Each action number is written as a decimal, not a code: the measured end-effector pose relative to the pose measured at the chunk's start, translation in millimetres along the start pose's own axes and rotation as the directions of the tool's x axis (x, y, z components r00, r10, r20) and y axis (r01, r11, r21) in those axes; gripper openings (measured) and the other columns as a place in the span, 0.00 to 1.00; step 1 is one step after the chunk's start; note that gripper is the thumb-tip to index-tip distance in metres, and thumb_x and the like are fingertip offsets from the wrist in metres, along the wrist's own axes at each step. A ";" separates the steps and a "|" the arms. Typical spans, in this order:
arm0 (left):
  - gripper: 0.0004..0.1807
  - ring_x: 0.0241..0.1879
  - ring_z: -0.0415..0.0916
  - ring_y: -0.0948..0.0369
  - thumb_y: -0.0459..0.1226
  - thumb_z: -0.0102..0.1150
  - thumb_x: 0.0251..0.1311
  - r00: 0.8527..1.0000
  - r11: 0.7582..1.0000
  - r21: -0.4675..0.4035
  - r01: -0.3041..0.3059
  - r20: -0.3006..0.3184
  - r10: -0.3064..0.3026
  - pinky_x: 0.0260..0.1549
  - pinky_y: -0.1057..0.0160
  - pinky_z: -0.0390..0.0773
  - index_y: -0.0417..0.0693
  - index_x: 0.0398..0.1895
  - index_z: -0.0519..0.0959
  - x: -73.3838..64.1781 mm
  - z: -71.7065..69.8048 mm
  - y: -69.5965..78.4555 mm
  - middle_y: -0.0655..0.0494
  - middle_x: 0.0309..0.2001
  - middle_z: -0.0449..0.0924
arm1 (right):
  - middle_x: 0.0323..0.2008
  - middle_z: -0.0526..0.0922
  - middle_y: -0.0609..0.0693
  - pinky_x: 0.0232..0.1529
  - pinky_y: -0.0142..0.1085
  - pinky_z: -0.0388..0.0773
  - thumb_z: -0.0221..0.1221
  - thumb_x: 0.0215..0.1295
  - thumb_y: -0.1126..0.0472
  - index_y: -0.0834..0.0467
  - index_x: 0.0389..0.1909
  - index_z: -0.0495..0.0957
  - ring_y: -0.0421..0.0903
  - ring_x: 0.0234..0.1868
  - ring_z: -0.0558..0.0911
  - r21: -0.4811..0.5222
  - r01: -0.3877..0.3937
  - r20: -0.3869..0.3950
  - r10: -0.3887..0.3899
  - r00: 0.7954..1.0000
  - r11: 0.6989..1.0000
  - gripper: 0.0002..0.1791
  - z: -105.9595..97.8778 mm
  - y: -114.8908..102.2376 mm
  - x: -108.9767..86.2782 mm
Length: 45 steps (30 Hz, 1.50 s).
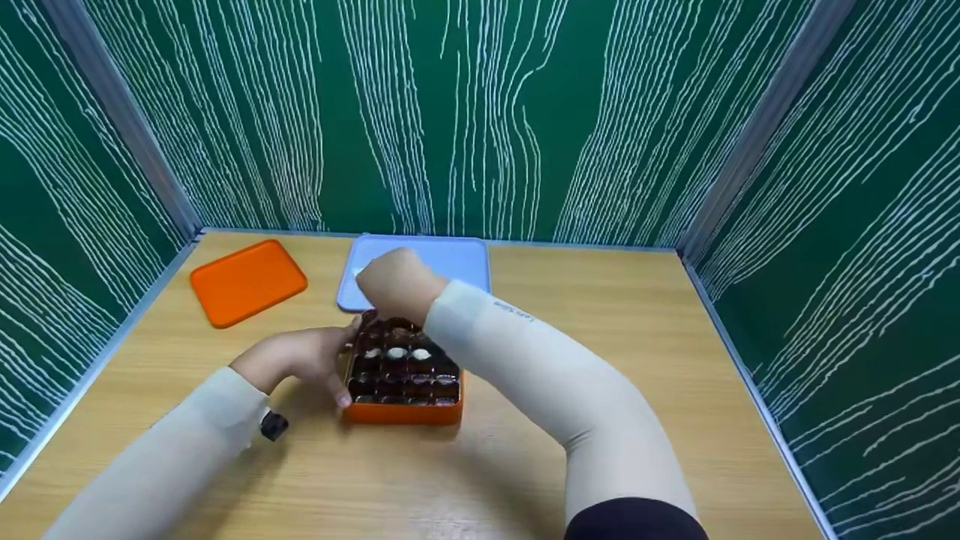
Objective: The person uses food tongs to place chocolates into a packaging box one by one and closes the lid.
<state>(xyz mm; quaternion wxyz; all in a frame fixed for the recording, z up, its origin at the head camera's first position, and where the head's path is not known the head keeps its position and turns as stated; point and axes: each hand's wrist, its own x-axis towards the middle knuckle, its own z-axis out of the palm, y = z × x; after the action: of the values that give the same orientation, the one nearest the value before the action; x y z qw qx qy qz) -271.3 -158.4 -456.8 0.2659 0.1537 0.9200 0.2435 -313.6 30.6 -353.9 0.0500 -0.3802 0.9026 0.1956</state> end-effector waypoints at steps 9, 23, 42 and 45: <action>0.91 0.88 0.62 0.40 0.49 0.96 0.42 0.998 0.998 0.030 0.058 -0.004 -0.058 0.90 0.40 0.59 0.42 0.94 0.30 -1.9 -1.4 5.5 0.36 0.91 0.55 | 0.39 0.92 0.52 0.44 0.45 0.92 0.68 0.81 0.53 0.58 0.45 0.90 0.48 0.34 0.85 0.209 -0.097 -0.077 0.115 0.990 0.973 0.11 18.6 42.0 -2.3; 0.91 0.84 0.69 0.40 0.49 0.96 0.42 0.993 0.990 0.079 0.114 0.015 -0.116 0.88 0.40 0.65 0.42 0.94 0.31 1.5 -0.8 16.1 0.34 0.87 0.66 | 0.40 0.90 0.55 0.47 0.47 0.86 0.70 0.80 0.47 0.60 0.46 0.88 0.52 0.38 0.83 0.487 -0.343 0.033 0.376 0.926 0.803 0.18 102.5 86.2 30.9; 0.91 0.78 0.77 0.42 0.50 0.96 0.42 0.997 0.991 0.106 0.081 0.005 -0.082 0.86 0.43 0.69 0.36 0.94 0.32 0.6 -3.0 13.6 0.35 0.67 0.86 | 0.43 0.89 0.55 0.47 0.47 0.86 0.65 0.85 0.47 0.60 0.49 0.87 0.51 0.39 0.83 0.509 -0.375 0.099 0.380 0.920 0.775 0.18 104.4 83.2 37.4; 0.91 0.79 0.76 0.42 0.49 0.97 0.42 0.997 0.992 0.102 0.073 0.001 -0.074 0.86 0.42 0.70 0.36 0.94 0.32 1.1 -2.7 11.9 0.32 0.74 0.82 | 0.44 0.89 0.55 0.51 0.48 0.87 0.64 0.86 0.47 0.60 0.52 0.86 0.52 0.42 0.84 0.499 -0.387 0.123 0.379 0.917 0.775 0.19 105.4 89.8 29.4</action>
<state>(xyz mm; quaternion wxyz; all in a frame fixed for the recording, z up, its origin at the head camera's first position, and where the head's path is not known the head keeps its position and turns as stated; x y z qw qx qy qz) -271.9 -149.0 -449.0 0.2687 0.1335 0.9356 0.1859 -403.9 109.1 -429.4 0.1156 -0.1597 0.9794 -0.0432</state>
